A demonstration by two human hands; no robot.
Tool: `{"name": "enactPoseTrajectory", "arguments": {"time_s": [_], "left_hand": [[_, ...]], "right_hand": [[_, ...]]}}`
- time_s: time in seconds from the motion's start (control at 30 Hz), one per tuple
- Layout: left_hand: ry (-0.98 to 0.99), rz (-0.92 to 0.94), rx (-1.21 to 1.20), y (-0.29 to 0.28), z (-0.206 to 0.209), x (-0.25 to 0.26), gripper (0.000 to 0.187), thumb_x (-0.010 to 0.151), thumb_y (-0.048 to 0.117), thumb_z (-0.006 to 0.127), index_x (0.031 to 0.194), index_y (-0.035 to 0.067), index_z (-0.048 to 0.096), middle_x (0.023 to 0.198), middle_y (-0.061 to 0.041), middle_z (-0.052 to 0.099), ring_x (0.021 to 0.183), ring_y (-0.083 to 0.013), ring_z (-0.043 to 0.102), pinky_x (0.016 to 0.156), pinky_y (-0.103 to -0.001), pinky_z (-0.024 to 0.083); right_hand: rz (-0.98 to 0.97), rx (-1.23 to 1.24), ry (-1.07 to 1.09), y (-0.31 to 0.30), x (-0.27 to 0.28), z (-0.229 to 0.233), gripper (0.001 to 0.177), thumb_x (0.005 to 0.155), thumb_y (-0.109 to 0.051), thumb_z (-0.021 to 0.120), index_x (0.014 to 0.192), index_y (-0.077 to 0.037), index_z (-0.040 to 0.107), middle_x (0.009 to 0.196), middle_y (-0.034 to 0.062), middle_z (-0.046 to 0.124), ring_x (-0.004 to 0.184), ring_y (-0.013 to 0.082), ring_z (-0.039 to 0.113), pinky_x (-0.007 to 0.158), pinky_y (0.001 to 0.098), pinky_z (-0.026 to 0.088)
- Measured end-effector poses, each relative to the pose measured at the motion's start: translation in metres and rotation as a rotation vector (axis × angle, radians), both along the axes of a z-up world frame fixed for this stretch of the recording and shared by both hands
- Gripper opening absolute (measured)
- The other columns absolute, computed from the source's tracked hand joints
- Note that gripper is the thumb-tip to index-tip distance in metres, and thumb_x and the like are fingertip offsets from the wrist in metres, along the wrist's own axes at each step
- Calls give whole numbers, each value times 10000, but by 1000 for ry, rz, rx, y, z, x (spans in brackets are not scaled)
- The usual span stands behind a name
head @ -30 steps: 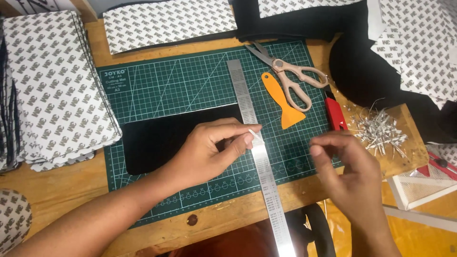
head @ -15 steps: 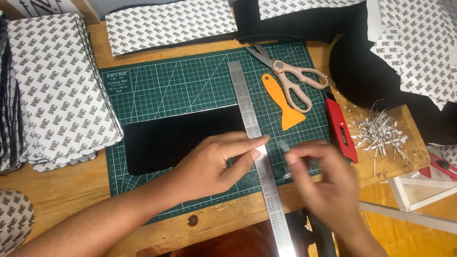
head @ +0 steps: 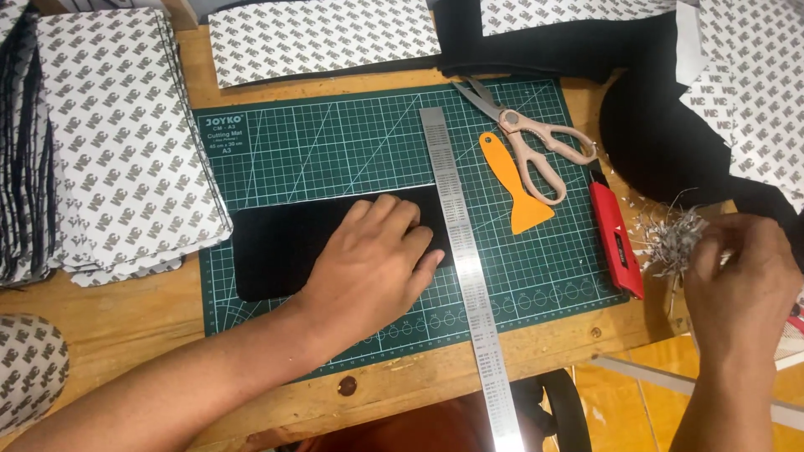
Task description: Measuring and cutting a rectangular piece of black material using a metal ruler and a utility knife.
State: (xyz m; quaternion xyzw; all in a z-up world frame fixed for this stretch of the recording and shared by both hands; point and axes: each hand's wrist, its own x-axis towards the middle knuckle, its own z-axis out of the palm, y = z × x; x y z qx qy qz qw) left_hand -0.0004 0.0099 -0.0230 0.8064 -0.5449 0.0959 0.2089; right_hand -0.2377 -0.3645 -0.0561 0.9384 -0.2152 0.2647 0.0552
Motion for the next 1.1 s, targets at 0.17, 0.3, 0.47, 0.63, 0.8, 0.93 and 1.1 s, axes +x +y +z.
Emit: {"name": "enactPoseTrajectory", "arguments": {"time_s": [0.17,0.3,0.47,0.63,0.8,0.93,1.1], "left_hand": [[-9,-9,0,0,-3,0,277,1005,312,654,992,44,724,1035,-122,630,984,-284,560,827,-425,461],[-16,-11,0,0,-4,2,285,1007,315,646,1032,43,729,1063,-125,644,1009,-285,568,849,-425,468],[-9,-13,-6,0,-6,2,271,1001,312,658,992,49,725,1048,-120,641,996,-285,562,827,-421,462],[8,-18,15,0,-4,3,273,1005,311,652,995,50,733,1046,-115,640,1007,-277,559,831,-414,467],[8,-17,25,0,-3,3,295,1026,314,620,1049,42,731,1077,-116,647,1021,-276,565,830,-414,479],[24,-34,18,-1,-3,4,277,1022,302,627,1035,45,731,1069,-116,638,1015,-274,559,818,-404,477],[18,-17,30,-1,-4,3,298,1016,312,633,1076,37,735,1089,-109,642,1038,-271,567,835,-409,487]], "right_hand": [[20,8,6,3,8,10,359,1065,133,513,1263,96,810,1206,278,669,1133,435,630,998,510,500],[-20,-51,43,-3,5,4,191,1280,-16,662,1261,104,808,1251,271,585,1165,425,631,892,510,535],[-22,33,63,-7,-1,0,133,1273,-30,733,1201,68,786,1118,227,673,1043,387,640,932,486,507],[-15,136,54,5,5,14,142,1290,-12,700,1251,95,785,1118,239,685,931,346,623,867,457,500],[77,395,-21,18,9,32,551,963,202,405,1378,98,751,1395,258,622,1302,343,587,1054,400,478],[83,437,-54,7,0,22,427,1105,236,484,1422,110,740,1386,268,629,1235,322,577,956,378,468],[-144,624,-139,30,10,33,194,1186,-23,724,1233,-48,537,1247,54,633,1072,146,565,872,302,371]]}}
